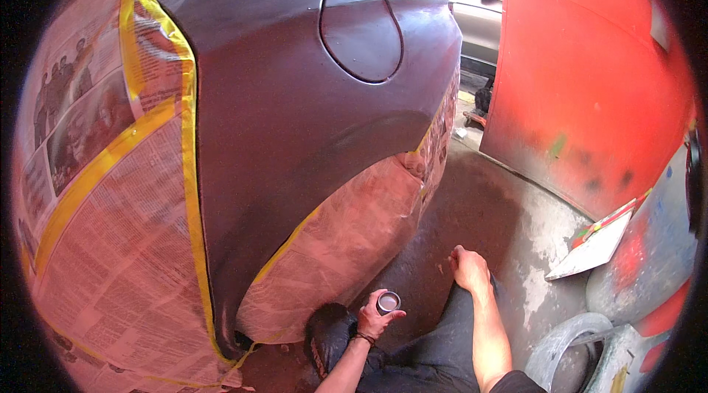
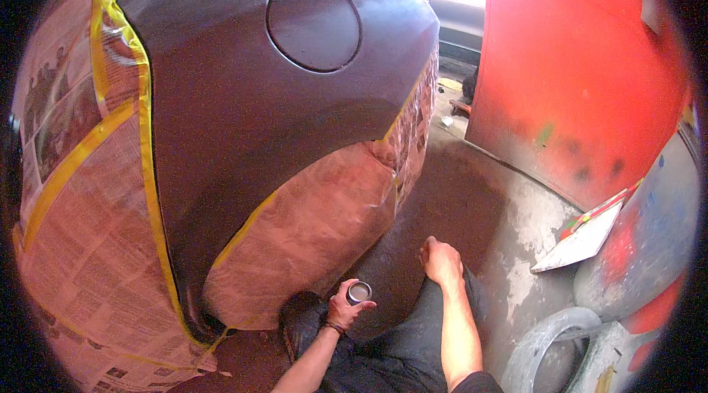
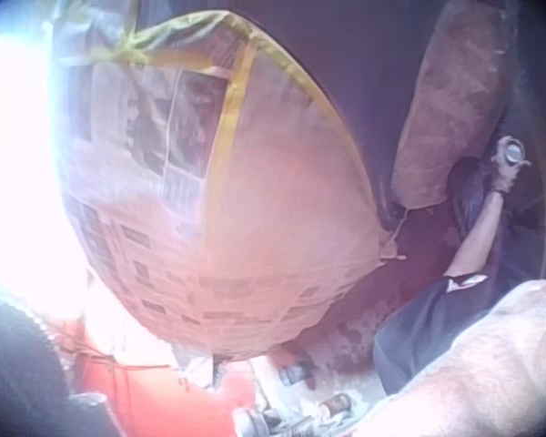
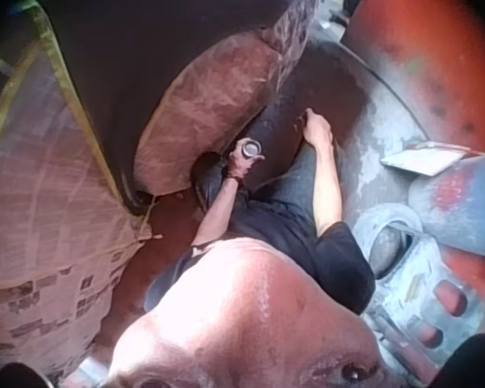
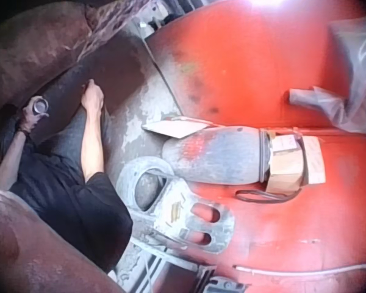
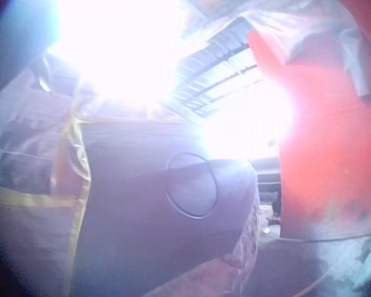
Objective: The person uses a thin applicator to apply paint to a small scratch on a vehicle panel, frequently dipping the tool into a small can of paint. The person then moves to a different part of the vehicle to inspect and point at other areas being worked on by colleagues.
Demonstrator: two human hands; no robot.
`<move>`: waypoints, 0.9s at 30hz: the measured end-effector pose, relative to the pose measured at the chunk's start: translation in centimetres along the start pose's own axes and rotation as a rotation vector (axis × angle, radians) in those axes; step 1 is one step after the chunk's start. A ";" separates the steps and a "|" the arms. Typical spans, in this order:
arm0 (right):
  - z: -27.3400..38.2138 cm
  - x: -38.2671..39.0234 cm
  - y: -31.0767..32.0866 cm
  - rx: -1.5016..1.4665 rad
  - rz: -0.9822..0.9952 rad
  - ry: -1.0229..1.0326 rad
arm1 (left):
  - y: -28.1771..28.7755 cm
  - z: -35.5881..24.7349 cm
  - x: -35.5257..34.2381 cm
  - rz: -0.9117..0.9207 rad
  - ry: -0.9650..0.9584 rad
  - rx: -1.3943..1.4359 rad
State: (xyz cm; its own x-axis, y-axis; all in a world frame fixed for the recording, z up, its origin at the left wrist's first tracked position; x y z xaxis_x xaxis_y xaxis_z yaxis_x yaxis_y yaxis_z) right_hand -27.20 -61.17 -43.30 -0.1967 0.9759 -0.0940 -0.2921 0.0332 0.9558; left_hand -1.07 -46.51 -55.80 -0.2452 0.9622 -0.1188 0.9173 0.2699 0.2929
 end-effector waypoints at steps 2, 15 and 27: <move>0.0 0.0 0.4 -0.012 0.011 -0.011 | -0.2 0.2 -0.1 -0.016 -0.018 0.002; -5.6 1.1 2.7 -0.137 -0.076 0.070 | -1.9 -0.7 -0.8 -0.164 0.011 -0.071; -14.9 0.9 5.6 -0.160 0.012 -0.148 | -2.8 -13.0 -0.1 -0.205 0.176 -0.073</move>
State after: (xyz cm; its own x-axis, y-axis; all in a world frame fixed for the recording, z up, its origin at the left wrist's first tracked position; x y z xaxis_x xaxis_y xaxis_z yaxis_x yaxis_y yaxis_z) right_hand -43.00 -63.38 -42.16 -0.0652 0.9974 -0.0301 -0.4378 -0.0015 0.8990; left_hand -7.72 -46.86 -44.26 -0.4797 0.8773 -0.0174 0.8197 0.4551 0.3477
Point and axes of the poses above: each hand's wrist, its own x-axis away from the middle knuckle, its own y-axis out of the back of the hand, z = x × y, the point moved 5 cm from there along -x, towards the middle knuckle, and after that the axes turned 7 degrees about x, right-handed, at the moved point
